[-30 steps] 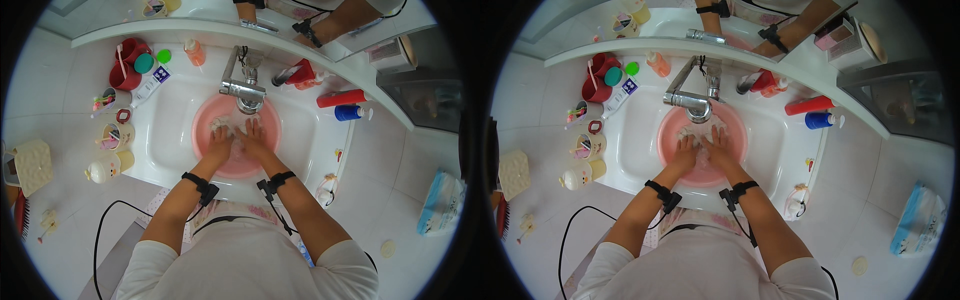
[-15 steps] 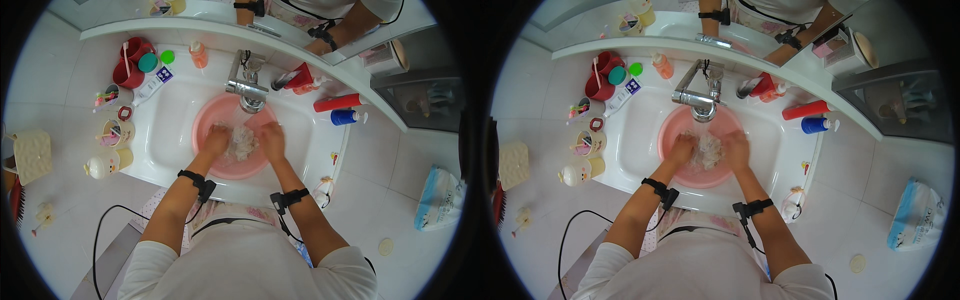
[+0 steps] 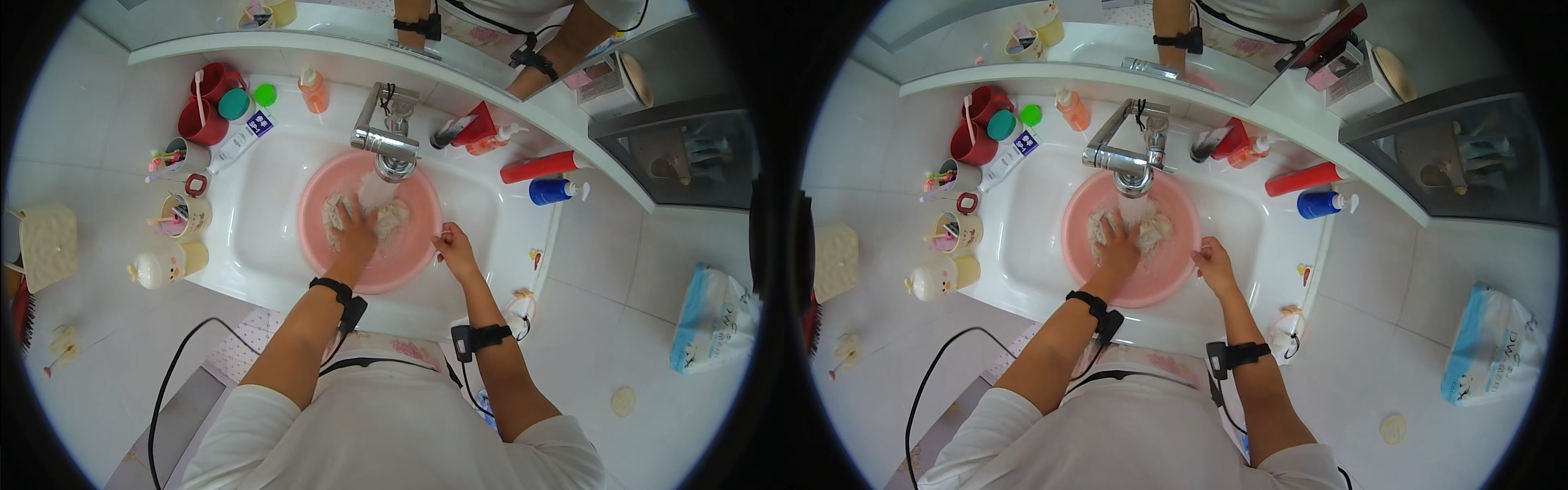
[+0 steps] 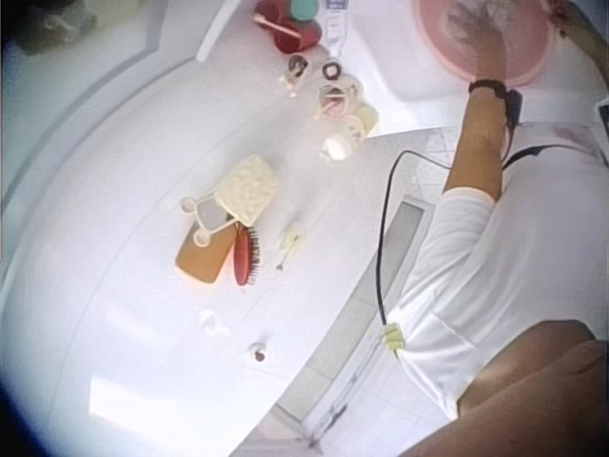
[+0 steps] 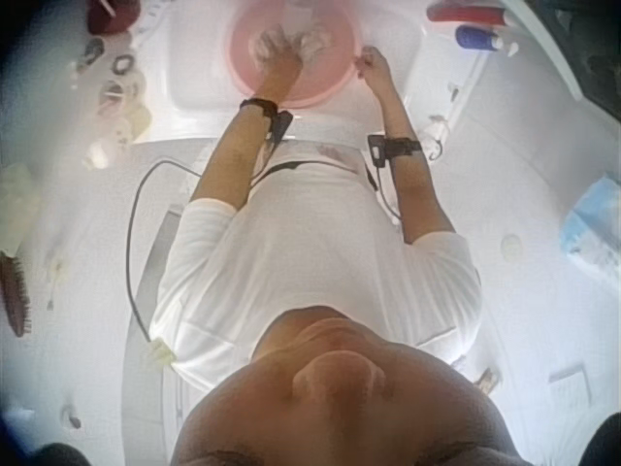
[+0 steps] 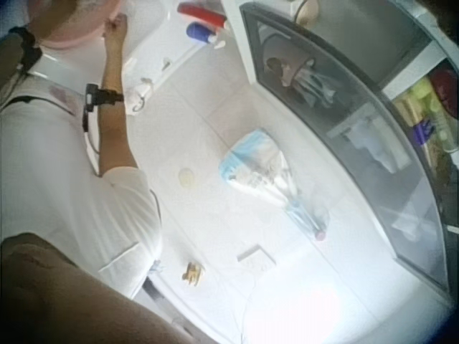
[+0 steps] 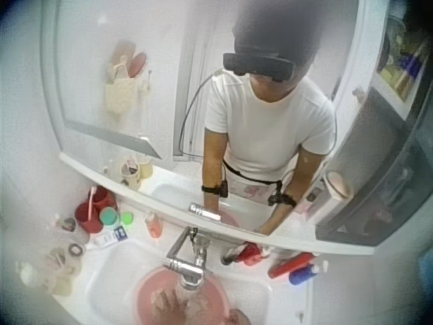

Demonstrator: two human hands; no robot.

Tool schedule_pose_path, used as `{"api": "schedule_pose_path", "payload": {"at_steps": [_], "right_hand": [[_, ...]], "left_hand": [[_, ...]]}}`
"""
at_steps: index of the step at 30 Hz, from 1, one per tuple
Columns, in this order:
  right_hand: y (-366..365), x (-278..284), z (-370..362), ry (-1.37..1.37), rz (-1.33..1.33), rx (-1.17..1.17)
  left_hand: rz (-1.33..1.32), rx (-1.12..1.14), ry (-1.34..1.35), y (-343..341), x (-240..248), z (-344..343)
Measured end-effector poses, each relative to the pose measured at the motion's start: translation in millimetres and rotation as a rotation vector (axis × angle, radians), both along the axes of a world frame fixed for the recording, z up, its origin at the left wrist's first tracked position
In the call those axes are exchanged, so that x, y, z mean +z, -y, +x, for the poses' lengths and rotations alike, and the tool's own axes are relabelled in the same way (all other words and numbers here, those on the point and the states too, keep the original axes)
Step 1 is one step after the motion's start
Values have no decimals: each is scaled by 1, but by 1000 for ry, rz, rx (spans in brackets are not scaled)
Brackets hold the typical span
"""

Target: The person takes a white cloth from a laundry bin, carries it to a bathroom sink, and washes it by hand in a pink basin using water and detergent from a packet before hanging a separate towel on a wall hook.

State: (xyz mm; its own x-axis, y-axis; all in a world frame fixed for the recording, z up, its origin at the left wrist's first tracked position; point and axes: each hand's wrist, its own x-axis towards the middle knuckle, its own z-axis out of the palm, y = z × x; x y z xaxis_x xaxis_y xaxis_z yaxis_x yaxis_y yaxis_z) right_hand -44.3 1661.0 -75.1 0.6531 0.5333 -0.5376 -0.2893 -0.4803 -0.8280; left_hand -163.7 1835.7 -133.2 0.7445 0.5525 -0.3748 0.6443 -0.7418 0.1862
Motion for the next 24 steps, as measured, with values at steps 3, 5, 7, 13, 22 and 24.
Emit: {"api": "schedule_pose_path", "payload": {"at_steps": [3, 5, 7, 13, 22, 24], "right_hand": [[16, -2, -7, -18, -47, -24], [20, 1, -8, -18, -50, -21], [26, 1, -10, -17, -58, -24], [23, -4, -11, -29, -66, -115], [-42, 17, -37, 1035, -227, 109], [-57, -16, -43, 351, -444, 764]], "left_hand": [[-75, -464, -64, -21, -4, -9], [-511, -393, 69, -44, 1, -8], [-393, -413, -4, -12, 23, 3], [-245, -532, 77, -6, 36, 7], [-404, -443, 168, -36, 23, 23], [-181, -466, 161, -31, 20, 23]]}}
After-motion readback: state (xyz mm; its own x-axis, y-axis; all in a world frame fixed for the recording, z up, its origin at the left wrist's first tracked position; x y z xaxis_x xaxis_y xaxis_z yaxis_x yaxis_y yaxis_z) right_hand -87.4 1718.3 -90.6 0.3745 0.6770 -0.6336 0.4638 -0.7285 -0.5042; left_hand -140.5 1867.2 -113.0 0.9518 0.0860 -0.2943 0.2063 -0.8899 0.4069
